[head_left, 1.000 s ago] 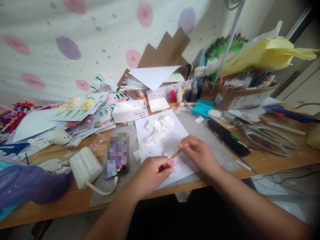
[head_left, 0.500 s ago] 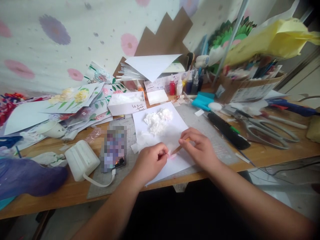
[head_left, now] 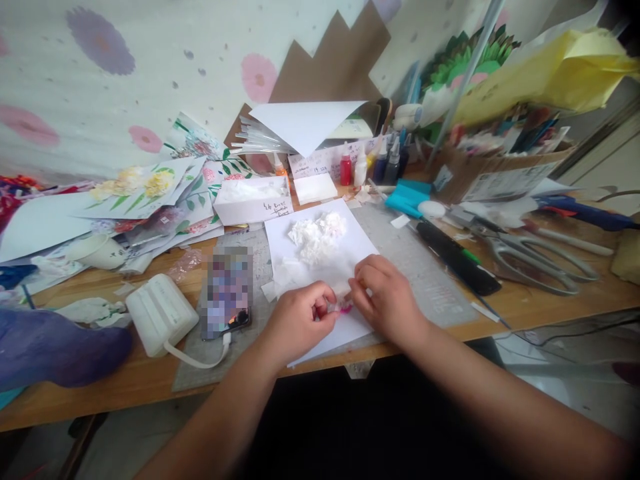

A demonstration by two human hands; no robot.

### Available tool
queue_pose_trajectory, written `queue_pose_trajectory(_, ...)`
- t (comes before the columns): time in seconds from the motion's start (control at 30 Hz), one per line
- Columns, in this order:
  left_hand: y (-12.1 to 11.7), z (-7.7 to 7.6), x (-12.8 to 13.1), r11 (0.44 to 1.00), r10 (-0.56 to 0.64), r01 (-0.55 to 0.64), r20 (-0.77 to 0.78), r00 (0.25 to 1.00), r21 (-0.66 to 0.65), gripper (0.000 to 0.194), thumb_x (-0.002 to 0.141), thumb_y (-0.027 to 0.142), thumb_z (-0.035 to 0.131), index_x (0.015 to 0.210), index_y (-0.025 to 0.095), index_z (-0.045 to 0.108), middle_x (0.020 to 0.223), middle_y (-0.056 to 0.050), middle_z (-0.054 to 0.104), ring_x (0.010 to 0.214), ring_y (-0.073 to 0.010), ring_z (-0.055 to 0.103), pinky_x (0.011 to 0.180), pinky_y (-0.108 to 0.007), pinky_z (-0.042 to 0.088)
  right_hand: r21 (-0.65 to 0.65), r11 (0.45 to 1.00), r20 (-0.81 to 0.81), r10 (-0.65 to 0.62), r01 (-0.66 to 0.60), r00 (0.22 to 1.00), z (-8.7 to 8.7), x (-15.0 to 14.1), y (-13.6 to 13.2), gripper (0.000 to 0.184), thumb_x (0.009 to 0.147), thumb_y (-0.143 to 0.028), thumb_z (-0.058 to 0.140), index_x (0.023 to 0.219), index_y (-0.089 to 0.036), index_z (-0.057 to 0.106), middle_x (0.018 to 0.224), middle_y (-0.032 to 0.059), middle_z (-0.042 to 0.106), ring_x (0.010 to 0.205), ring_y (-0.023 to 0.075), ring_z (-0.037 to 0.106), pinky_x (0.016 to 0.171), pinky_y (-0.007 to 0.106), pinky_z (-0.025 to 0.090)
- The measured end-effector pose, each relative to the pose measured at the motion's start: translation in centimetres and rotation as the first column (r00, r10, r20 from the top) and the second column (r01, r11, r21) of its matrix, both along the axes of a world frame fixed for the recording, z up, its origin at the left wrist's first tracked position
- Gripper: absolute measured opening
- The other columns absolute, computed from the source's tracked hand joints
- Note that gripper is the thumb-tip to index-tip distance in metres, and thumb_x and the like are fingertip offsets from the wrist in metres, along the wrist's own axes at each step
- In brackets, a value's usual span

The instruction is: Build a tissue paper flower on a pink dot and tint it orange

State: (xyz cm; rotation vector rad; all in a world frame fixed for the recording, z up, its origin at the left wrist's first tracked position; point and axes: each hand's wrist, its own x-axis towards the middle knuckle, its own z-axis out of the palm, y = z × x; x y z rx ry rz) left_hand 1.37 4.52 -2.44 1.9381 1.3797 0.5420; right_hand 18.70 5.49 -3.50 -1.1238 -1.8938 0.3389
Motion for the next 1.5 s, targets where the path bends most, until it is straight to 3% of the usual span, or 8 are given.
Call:
queue_pose_trajectory(0.2,0.4,-0.7,0.6,0.993,0.036,-0.025,-0.095,0.995,0.114,0.007,0.076,0.024,0.053,0.07,0.021,0.055,0.054,0.006,0.049,0.05,-0.0096,0.041,0.052,-0.022,0.032,-0.132,0.99,-0.108,-0.059,0.045,0.992,-0.3,0.1,0.7,0.019,0.078,-0.019,0.051,0.06,-0.021,0.045,0.066,0.0022,0.052,0.064,0.0157,0.049,0.061,0.03,0.037)
queue_pose_trajectory(0.43,0.7,-0.7,1.1,0.99,0.093,-0.08,-0.111,0.989,0.12,0.007,0.076,0.025,0.053,0.073,0.021,0.057,0.053,0.006,0.051,0.049,-0.0087,0.042,0.051,-0.021,0.029,-0.322,0.946,-0.312,-0.157,0.051,0.937,-0.8,1.5,1.0,0.023,0.082,-0.029,0.046,0.061,-0.02,0.047,0.057,-0.0018,0.05,0.056,0.0137,0.051,0.055,0.026,0.039)
queue_pose_trajectory(0.8,0.0,-0.5,0.6,0.976,0.099,-0.101,0.021,0.995,0.193,0.01,0.084,0.029,0.05,0.079,0.021,0.054,0.054,0.007,0.047,0.049,-0.0081,0.042,0.049,-0.02,0.032,-0.389,0.918,-0.311,-0.207,0.074,0.928,-0.3,1.3,1.3,0.021,0.076,-0.031,0.054,0.059,-0.019,0.054,0.061,-0.0006,0.053,0.06,0.014,0.049,0.06,0.027,0.037)
queue_pose_trajectory(0.9,-0.5,0.6,-1.4,0.915,0.133,-0.147,0.063,0.989,0.375,0.009,0.085,0.026,0.05,0.087,0.021,0.057,0.065,0.005,0.056,0.057,-0.0091,0.05,0.058,-0.02,0.04,-0.407,0.91,-0.332,-0.228,0.079,0.915,-0.6,1.3,1.4,0.022,0.077,-0.033,0.055,0.059,-0.02,0.054,0.059,-0.0007,0.053,0.059,0.014,0.048,0.058,0.027,0.036)
queue_pose_trajectory(1.0,0.0,2.0,-4.4,0.822,0.304,-0.232,-0.056,0.951,0.521,0.009,0.082,0.026,0.054,0.089,0.022,0.059,0.076,0.002,0.06,0.066,-0.0122,0.054,0.066,-0.024,0.043,-0.426,0.903,-0.376,-0.226,0.049,0.898,-0.7,1.5,1.4,0.022,0.077,-0.035,0.055,0.06,-0.02,0.054,0.056,-0.0009,0.055,0.059,0.0147,0.049,0.058,0.027,0.037)
queue_pose_trajectory(1.17,1.7,3.1,-7.2,0.911,0.228,-0.029,-0.445,0.866,0.41,0.034,0.077,0.021,0.055,0.111,0.024,0.057,0.111,-0.006,0.056,0.106,-0.0249,0.05,0.092,-0.04,0.04,-0.436,0.9,-0.457,-0.208,-0.014,0.865,-0.7,1.6,1.1,0.023,0.078,-0.038,0.054,0.063,-0.021,0.056,0.053,-0.0003,0.057,0.058,0.0161,0.052,0.057,0.028,0.04)
queue_pose_trajectory(1.33,1.5,3.0,-6.3,0.958,0.133,-0.007,-0.424,0.896,0.287,0.028,0.078,0.025,0.055,0.106,0.023,0.057,0.108,-0.005,0.056,0.104,-0.0239,0.051,0.089,-0.038,0.041,-0.429,0.902,-0.487,-0.188,-0.046,0.853,-0.8,1.7,1.0,0.024,0.079,-0.038,0.053,0.063,-0.021,0.056,0.054,0.0001,0.058,0.057,0.0165,0.053,0.057,0.029,0.04)
queue_pose_trajectory(1.5,1.2,2.5,-5.9,0.962,0.149,-0.022,-0.455,0.878,0.272,0.008,0.074,0.026,0.061,0.08,0.021,0.063,0.096,-0.004,0.059,0.094,-0.0242,0.052,0.084,-0.039,0.041,-0.403,0.912,-0.463,-0.13,-0.078,0.877,-0.4,1.7,0.8,0.021,0.078,-0.034,0.055,0.062,-0.021,0.056,0.063,0.0001,0.058,0.061,0.0152,0.053,0.061,0.028,0.04)
